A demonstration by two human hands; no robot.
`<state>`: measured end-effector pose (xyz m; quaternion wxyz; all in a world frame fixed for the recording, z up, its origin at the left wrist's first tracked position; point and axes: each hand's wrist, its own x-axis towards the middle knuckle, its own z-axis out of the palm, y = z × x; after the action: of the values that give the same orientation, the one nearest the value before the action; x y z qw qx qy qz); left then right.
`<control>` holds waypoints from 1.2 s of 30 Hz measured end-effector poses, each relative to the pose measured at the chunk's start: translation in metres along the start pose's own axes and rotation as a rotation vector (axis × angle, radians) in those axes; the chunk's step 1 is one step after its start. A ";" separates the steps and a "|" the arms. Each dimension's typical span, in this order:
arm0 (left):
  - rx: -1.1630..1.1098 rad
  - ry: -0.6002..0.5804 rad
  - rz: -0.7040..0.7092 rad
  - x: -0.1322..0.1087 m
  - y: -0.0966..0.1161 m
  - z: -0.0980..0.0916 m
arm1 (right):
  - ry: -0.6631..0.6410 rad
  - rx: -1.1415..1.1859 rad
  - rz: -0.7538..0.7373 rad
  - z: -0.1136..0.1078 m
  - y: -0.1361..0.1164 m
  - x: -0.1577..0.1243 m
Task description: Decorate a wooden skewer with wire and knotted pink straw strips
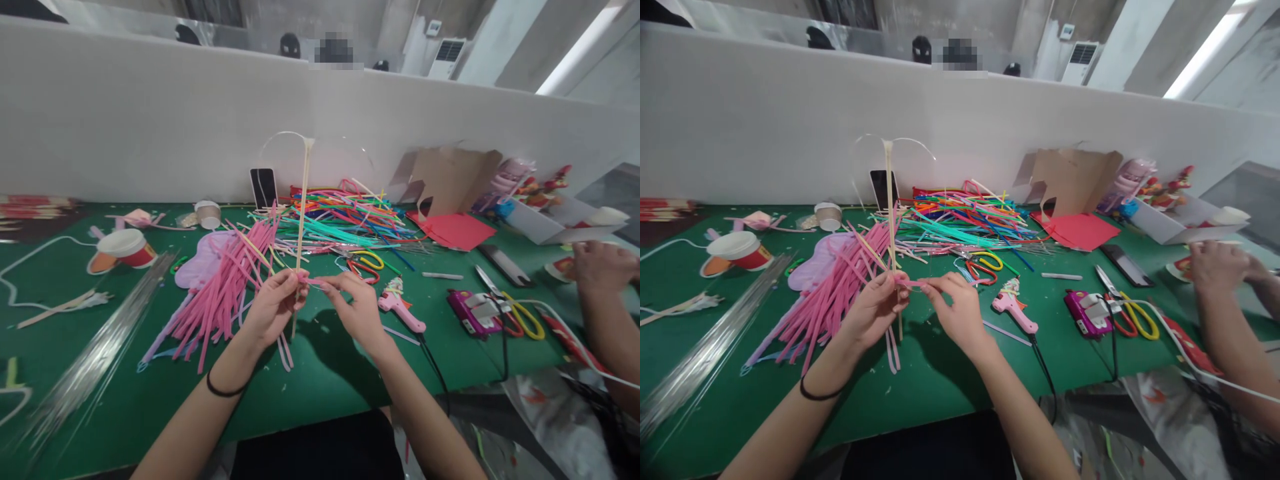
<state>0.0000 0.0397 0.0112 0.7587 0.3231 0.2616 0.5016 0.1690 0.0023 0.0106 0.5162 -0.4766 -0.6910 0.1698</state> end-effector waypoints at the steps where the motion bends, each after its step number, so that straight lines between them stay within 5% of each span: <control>1: 0.011 -0.004 -0.012 0.001 -0.001 -0.001 | 0.007 0.011 -0.005 -0.004 0.000 0.003; 10: 0.041 0.002 -0.037 0.006 -0.003 -0.007 | -0.073 0.181 -0.029 -0.001 -0.007 0.018; 21: 0.050 0.098 -0.081 0.011 -0.007 -0.007 | -0.014 0.006 -0.219 0.010 0.013 0.025; 36: 0.178 0.201 0.124 0.014 -0.020 -0.007 | -0.098 -0.027 0.023 0.017 0.007 0.034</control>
<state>0.0117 0.0484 -0.0091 0.6646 0.3527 0.3590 0.5523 0.1569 0.0389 0.0176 0.4731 -0.4827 -0.7123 0.1894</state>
